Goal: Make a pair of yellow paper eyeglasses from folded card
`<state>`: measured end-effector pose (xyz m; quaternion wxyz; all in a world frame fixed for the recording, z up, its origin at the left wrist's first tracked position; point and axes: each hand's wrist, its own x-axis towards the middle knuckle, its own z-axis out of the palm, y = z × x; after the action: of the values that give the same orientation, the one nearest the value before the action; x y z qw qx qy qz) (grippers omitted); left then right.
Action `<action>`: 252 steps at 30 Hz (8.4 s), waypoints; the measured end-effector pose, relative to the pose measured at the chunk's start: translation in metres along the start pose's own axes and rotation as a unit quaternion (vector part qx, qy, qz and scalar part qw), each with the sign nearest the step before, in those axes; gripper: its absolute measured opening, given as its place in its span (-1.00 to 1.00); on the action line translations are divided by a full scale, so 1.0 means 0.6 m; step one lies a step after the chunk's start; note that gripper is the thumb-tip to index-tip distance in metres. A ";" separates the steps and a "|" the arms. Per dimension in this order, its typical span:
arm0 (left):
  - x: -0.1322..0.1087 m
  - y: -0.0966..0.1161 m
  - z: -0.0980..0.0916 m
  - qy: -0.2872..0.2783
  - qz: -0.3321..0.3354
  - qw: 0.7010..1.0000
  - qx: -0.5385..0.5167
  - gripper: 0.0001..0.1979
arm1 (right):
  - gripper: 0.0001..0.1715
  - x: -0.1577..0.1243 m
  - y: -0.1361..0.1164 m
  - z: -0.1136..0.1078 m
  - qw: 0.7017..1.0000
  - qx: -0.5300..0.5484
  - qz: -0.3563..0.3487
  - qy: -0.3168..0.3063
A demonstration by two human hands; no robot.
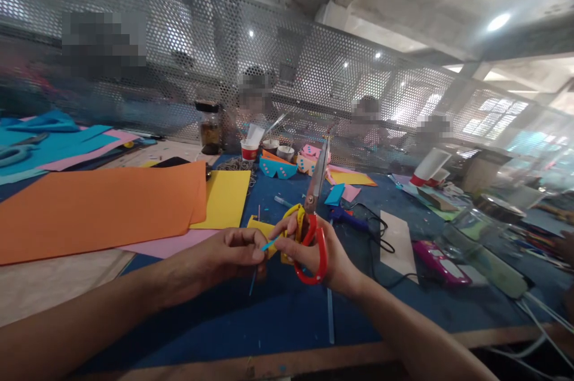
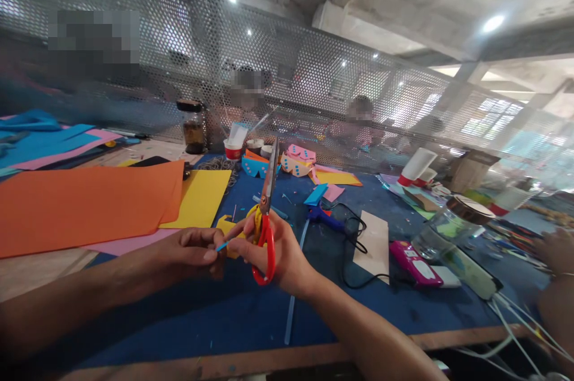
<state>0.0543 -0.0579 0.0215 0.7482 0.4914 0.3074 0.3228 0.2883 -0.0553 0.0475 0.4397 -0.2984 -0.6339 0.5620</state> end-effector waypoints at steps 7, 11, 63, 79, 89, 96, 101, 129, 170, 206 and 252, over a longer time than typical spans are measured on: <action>0.001 0.010 -0.004 0.077 0.063 0.985 0.143 -0.61 | -0.41 -0.004 0.003 0.000 0.999 0.025 0.043 0.017; 0.000 0.014 0.008 0.080 0.057 0.980 0.173 -0.59 | -0.43 -0.006 0.001 0.010 0.998 0.037 0.045 0.007; 0.012 0.006 -0.002 0.171 0.089 0.960 0.202 -0.63 | -0.50 0.024 -0.004 -0.005 0.979 -0.172 0.091 0.060; 0.002 -0.003 -0.013 0.141 0.106 0.972 0.158 -0.73 | -0.52 0.022 0.001 -0.016 0.984 -0.145 0.046 0.095; 0.007 0.003 -0.006 0.170 0.105 0.969 0.144 -0.63 | -0.52 0.016 -0.003 -0.004 0.980 -0.116 -0.020 0.158; 0.004 0.000 0.014 0.166 0.121 0.964 0.168 -0.67 | -0.45 0.007 -0.005 0.031 0.992 -0.094 0.034 0.073; 0.000 0.005 0.030 0.173 0.141 0.951 0.212 -0.70 | -0.41 0.006 -0.001 0.039 0.993 -0.081 0.043 0.073; -0.002 0.013 0.014 0.195 0.135 0.950 0.205 -0.61 | -0.42 0.017 -0.004 0.009 0.994 -0.042 0.016 0.098; -0.025 0.039 0.003 0.261 0.237 0.915 0.196 -0.75 | -0.69 -0.005 -0.052 0.023 0.910 -0.412 -0.038 0.026; -0.016 0.013 -0.011 0.147 0.105 0.982 0.060 -0.56 | -0.95 0.014 0.015 0.027 0.698 -0.545 -0.463 0.025; -0.023 0.031 0.005 0.176 0.140 0.946 0.232 -0.68 | -0.81 0.025 0.008 0.038 0.973 -0.213 -0.064 0.065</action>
<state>0.0452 -0.0644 0.0421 0.4951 0.6244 0.4289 0.4255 0.2606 -0.0516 0.0465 0.4416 -0.3801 -0.7265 0.3644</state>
